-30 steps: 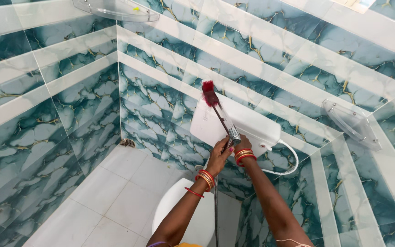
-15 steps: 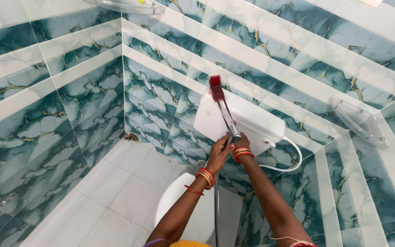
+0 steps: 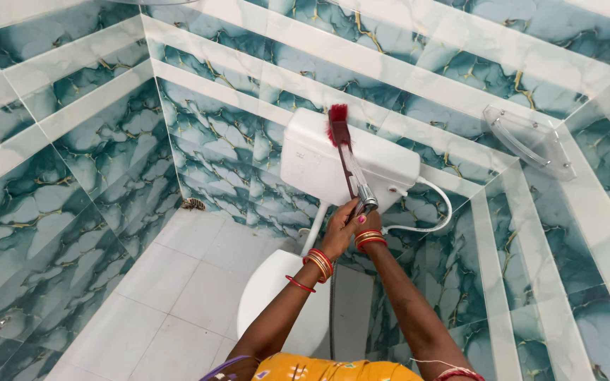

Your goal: The person cleans a toilet by scrubbing the tank and bowl with a brush and rinsing surfaces with a handheld bidet sprayer.

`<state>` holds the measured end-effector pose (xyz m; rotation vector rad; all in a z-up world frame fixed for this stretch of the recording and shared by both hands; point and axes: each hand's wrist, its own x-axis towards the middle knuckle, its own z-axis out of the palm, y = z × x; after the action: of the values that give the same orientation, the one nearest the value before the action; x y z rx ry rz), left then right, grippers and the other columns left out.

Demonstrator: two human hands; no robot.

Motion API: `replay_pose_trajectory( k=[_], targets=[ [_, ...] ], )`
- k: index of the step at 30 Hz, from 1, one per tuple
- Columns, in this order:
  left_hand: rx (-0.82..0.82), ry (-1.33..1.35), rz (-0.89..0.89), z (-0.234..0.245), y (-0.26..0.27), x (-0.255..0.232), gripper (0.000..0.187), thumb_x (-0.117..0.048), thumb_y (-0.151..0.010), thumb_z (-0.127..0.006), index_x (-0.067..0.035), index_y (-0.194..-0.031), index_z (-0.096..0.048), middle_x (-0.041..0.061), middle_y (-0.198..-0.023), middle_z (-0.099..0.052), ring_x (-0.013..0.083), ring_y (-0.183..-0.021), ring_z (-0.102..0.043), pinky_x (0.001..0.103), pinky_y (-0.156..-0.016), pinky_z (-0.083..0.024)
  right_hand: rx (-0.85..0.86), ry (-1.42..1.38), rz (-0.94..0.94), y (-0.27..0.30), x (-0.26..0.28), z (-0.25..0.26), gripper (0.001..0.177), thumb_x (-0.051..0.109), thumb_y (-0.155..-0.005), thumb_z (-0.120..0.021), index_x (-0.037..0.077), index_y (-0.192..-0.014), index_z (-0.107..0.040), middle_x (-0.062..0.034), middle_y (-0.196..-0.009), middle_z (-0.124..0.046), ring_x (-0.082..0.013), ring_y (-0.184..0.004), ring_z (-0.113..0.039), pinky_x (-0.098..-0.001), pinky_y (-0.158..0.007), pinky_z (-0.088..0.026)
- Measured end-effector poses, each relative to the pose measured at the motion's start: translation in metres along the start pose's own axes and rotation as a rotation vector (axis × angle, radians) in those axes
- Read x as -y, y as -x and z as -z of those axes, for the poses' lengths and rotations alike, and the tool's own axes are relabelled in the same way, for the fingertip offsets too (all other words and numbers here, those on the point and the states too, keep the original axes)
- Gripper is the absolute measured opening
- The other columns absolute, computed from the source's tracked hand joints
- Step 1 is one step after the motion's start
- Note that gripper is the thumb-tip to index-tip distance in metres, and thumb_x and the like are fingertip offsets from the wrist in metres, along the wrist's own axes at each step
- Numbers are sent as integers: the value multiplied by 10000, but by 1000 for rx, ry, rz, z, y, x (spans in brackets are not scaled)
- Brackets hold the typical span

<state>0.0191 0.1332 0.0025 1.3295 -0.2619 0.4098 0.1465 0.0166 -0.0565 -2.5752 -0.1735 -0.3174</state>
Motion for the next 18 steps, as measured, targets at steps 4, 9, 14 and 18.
replay_pose_trajectory(
  k=[4,9,14,18],
  targets=[
    [36,38,5,-15,11,7,572,-275,-994,-672,3,-1470,-520,166,-1445,-592,224,-1312,-571,347,-1119,-433,-57,-53,43,24,-28,10,289,257,-857,-663,-27,-895,-699,-277,-863,-716,-482,-833,-681,-564,-729,-537],
    [76,-134,3,-39,21,12,571,-297,-996,-657,2,-1467,-534,191,-1435,-573,276,-1334,-545,374,-1138,-407,-146,-290,-158,44,-51,11,343,274,-854,-684,-45,-971,-637,-294,-870,-700,-482,-833,-688,-542,-672,-569],
    [118,-136,-26,-60,30,11,563,-309,-998,-653,-1,-1457,-544,201,-1446,-590,294,-1351,-559,386,-1149,-408,-44,153,50,61,-80,25,277,266,-891,-641,15,-877,-758,-268,-906,-724,-463,-856,-699,-542,-741,-572],
    [157,-70,60,-77,36,10,574,-292,-992,-653,-11,-1470,-505,182,-1472,-536,288,-1353,-537,384,-1135,-409,-4,-28,-183,74,-94,27,307,278,-901,-642,-10,-865,-741,-280,-903,-716,-464,-832,-704,-521,-714,-592]
  ],
)
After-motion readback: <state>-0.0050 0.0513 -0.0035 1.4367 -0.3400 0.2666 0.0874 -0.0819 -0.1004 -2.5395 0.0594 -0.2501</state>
